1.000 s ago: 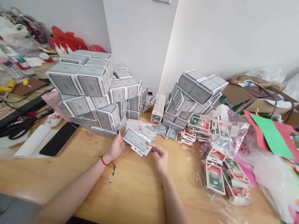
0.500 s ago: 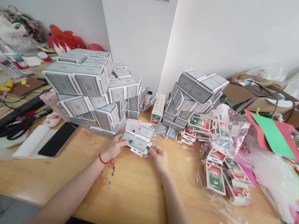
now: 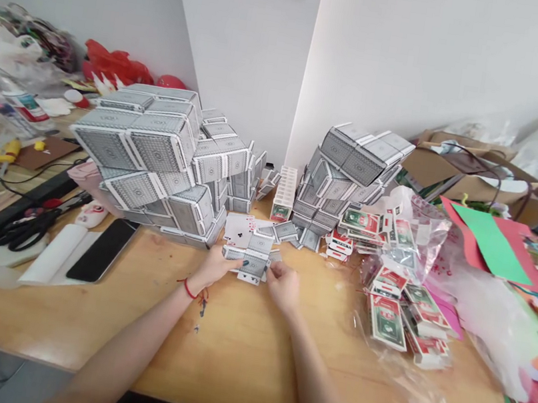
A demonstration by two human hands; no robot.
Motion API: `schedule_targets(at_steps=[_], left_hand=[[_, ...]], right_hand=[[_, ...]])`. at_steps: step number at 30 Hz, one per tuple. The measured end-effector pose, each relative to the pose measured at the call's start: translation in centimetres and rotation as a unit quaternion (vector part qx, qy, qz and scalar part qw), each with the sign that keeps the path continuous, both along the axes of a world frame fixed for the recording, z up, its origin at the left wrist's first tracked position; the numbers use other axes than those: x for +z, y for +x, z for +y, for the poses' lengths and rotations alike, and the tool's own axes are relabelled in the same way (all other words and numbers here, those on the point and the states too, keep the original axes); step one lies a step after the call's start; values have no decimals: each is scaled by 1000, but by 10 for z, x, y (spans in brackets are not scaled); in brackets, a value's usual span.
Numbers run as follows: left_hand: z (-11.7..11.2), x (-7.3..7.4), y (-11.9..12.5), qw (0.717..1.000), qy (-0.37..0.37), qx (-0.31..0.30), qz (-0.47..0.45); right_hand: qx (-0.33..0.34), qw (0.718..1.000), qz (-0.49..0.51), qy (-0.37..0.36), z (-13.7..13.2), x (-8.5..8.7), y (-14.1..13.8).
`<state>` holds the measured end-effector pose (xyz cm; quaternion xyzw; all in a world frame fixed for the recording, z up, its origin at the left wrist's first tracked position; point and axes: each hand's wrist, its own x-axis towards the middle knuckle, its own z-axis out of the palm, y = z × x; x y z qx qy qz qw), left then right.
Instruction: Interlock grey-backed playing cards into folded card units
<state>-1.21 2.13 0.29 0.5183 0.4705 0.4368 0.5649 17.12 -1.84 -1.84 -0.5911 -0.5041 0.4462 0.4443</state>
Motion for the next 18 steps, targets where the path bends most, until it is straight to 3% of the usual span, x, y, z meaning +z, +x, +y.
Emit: schedule_targets(at_steps=[2, 4, 9, 14, 18], left_hand=[[-1, 1, 0, 1000, -1, 12, -12], [-1, 1, -2, 999, -17, 7, -46], [-3, -2, -5, 986, -65, -19, -155], [-8, -4, -3, 985, -74, -38, -153], [-11, -3, -1, 989, -57, -46, -130]], right_hand=[[1, 1000, 27, -3, -1, 3, 0], [43, 991, 118, -35, -1, 8, 2], [123, 922, 345, -129, 0, 12, 4], [122, 906, 379, -143, -1, 9, -2], [116, 910, 375, -135, -2, 14, -8]])
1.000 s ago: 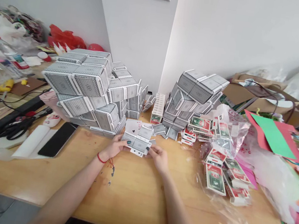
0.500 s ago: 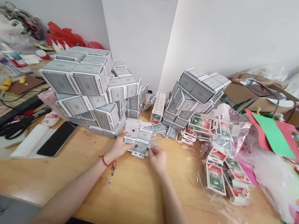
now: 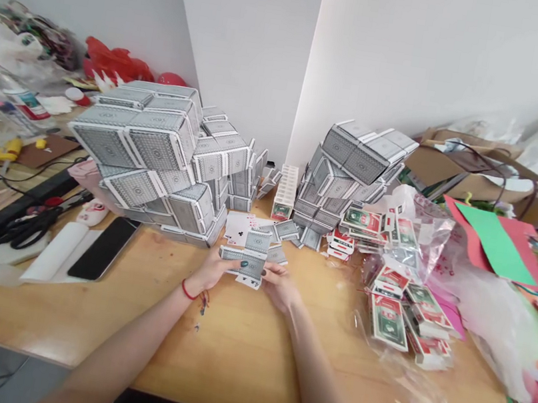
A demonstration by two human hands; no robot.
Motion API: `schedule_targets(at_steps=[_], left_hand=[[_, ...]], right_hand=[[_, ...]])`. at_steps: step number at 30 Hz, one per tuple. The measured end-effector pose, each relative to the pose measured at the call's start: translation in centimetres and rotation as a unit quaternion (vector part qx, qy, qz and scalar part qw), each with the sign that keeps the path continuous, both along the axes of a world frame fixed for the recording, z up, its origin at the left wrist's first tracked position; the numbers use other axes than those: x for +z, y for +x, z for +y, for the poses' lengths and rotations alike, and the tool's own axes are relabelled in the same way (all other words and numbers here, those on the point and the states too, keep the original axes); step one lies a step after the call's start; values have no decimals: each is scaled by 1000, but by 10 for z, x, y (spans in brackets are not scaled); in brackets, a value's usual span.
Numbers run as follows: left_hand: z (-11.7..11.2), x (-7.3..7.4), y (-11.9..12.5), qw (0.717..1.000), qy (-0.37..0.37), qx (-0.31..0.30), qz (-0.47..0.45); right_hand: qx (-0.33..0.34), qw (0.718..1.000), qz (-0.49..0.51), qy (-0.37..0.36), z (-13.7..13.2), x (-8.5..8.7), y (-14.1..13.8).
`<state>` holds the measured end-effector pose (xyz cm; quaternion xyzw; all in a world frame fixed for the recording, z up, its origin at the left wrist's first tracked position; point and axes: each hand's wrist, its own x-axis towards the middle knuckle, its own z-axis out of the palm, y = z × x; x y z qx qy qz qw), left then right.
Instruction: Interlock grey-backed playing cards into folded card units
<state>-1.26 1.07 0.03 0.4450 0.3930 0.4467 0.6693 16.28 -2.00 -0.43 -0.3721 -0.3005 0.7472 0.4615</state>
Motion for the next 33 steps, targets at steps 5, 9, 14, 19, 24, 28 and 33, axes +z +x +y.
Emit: schedule_targets(at_steps=[5, 9, 14, 19, 24, 28, 33], left_hand=[[-1, 2, 1, 1000, 18, 13, 6], [-2, 1, 1, 999, 27, 25, 17], [-3, -2, 2, 998, 41, 18, 41], [-3, -4, 5, 996, 37, 13, 81], [-5, 1, 8, 994, 43, -12, 102], [-7, 3, 10, 995, 53, -18, 81], [-6, -1, 12, 996, 50, 5, 69]], right_hand=[[-33, 999, -40, 5, 0, 1, -4], [-92, 987, -130, 16, -1, -7, -6], [-150, 961, -226, 46, -2, -18, -9], [-133, 929, -324, 117, 0, -21, -8], [-124, 905, -371, 167, 3, -10, -9], [-132, 883, -416, 171, 2, -5, -13], [-163, 871, -417, 203, 0, -5, -14]])
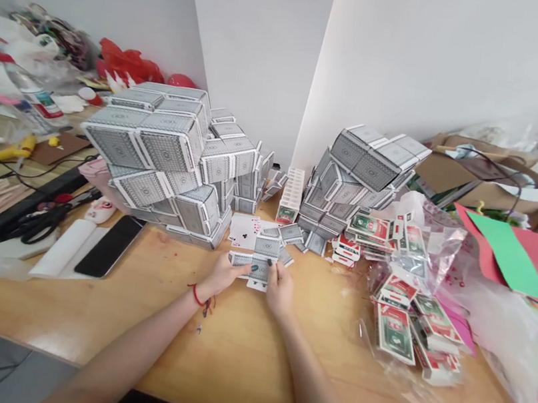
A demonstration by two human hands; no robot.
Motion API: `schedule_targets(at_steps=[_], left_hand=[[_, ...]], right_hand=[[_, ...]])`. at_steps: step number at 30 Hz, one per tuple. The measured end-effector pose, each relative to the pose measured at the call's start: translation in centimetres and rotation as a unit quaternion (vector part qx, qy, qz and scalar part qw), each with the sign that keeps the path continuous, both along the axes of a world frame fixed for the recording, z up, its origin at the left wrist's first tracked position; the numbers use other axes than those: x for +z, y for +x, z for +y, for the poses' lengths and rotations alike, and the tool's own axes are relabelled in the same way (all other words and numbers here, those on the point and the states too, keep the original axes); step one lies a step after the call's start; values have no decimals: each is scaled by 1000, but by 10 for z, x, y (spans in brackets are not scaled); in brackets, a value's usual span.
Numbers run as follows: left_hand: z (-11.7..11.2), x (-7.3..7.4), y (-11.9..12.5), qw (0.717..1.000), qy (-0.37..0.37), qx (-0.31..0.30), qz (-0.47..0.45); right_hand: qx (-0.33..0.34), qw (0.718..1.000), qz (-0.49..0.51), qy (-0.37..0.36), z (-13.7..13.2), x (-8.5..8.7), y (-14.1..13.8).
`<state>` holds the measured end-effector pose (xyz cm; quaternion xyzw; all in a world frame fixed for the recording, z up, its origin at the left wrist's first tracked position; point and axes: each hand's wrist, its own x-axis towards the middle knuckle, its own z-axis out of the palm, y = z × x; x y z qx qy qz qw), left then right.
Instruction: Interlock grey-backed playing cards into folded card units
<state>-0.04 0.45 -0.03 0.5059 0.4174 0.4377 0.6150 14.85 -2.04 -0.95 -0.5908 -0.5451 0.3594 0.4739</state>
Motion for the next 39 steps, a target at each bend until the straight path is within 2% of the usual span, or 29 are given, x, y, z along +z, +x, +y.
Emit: schedule_targets(at_steps=[7, 10, 13, 16, 20, 22, 25, 27, 30, 32, 34, 36, 38, 39], left_hand=[[1, 1, -2, 1000, 14, 26, 3], [1, 4, -3, 999, 33, 30, 26], [-1, 6, -1, 997, 48, 27, 44], [-4, 5, 3, 996, 53, 52, 55], [-7, 2, 4, 994, 59, 78, 38], [-8, 1, 4, 997, 44, 53, -16], [-10, -2, 5, 996, 11, -19, -85], [-11, -3, 7, 996, 15, -42, -83], [-8, -2, 8, 997, 50, -9, -61], [-5, 0, 5, 995, 68, 17, -68], [-1, 1, 0, 994, 55, 18, -89], [1, 1, -5, 993, 38, 6, -108], [2, 0, -10, 993, 29, -9, -114], [2, -1, -11, 993, 27, -21, -112]], right_hand=[[90, 989, 105, 49, -1, -2, 3], [104, 986, 122, 54, -2, -5, 3], [77, 992, 85, 54, -2, -8, 3], [33, 997, 50, 49, -3, -8, 5], [5, 996, 77, 36, -3, -7, 7], [-9, 992, 124, 36, -2, -6, 6], [-21, 982, 186, 22, -2, -4, 3], [6, 979, 203, 2, -3, -3, 0], [90, 975, 201, -26, -4, -2, -1], [122, 972, 197, -38, -4, -3, -1], [102, 976, 190, -38, -3, -6, -1], [41, 986, 158, -19, 0, -10, -3], [-4, 996, 90, 18, 6, -13, -5], [-6, 998, 45, 43, 10, -15, -6]])
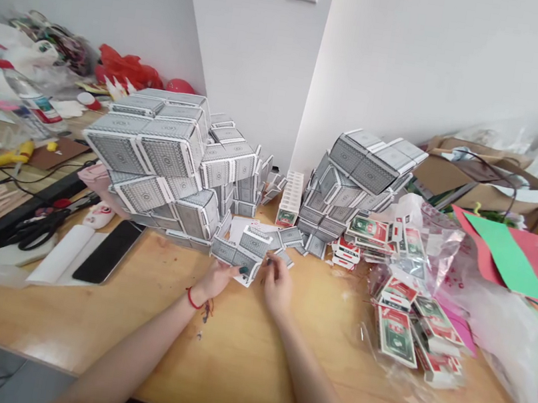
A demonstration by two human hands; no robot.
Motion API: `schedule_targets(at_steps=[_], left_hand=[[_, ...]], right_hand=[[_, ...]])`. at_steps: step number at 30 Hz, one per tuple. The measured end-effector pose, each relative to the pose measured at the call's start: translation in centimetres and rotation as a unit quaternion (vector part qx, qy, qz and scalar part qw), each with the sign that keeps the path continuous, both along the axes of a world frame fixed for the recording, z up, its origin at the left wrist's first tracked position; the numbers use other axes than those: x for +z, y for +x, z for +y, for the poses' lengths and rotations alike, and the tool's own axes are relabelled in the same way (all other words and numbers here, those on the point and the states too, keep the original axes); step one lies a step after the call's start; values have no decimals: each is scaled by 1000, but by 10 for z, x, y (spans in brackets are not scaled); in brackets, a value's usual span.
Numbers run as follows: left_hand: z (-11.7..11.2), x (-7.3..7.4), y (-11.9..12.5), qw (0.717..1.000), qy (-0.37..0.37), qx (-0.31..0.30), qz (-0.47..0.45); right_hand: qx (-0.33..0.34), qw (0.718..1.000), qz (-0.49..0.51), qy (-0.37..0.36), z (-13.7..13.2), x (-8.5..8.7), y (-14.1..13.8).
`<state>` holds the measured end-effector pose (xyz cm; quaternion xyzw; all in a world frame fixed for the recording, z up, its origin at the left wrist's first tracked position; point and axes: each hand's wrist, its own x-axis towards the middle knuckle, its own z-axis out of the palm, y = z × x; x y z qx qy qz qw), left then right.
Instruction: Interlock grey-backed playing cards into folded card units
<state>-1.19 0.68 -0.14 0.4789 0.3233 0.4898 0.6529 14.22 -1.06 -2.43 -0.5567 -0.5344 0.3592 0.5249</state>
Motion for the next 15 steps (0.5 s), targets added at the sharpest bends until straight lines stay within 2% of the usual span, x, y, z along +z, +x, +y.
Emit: schedule_targets(at_steps=[4, 7, 10, 15], left_hand=[[-1, -1, -3, 996, -2, -81, 40], [-1, 1, -3, 991, 7, -110, 69], [0, 5, -2, 992, 17, -104, 72], [1, 7, -1, 994, 17, -80, 72]], right_hand=[[17, 978, -168, 120, 25, -3, -6], [23, 972, -193, 130, 48, -6, -10], [22, 967, -226, 114, 63, -10, -15], [10, 976, -198, 94, 64, -12, -18]])
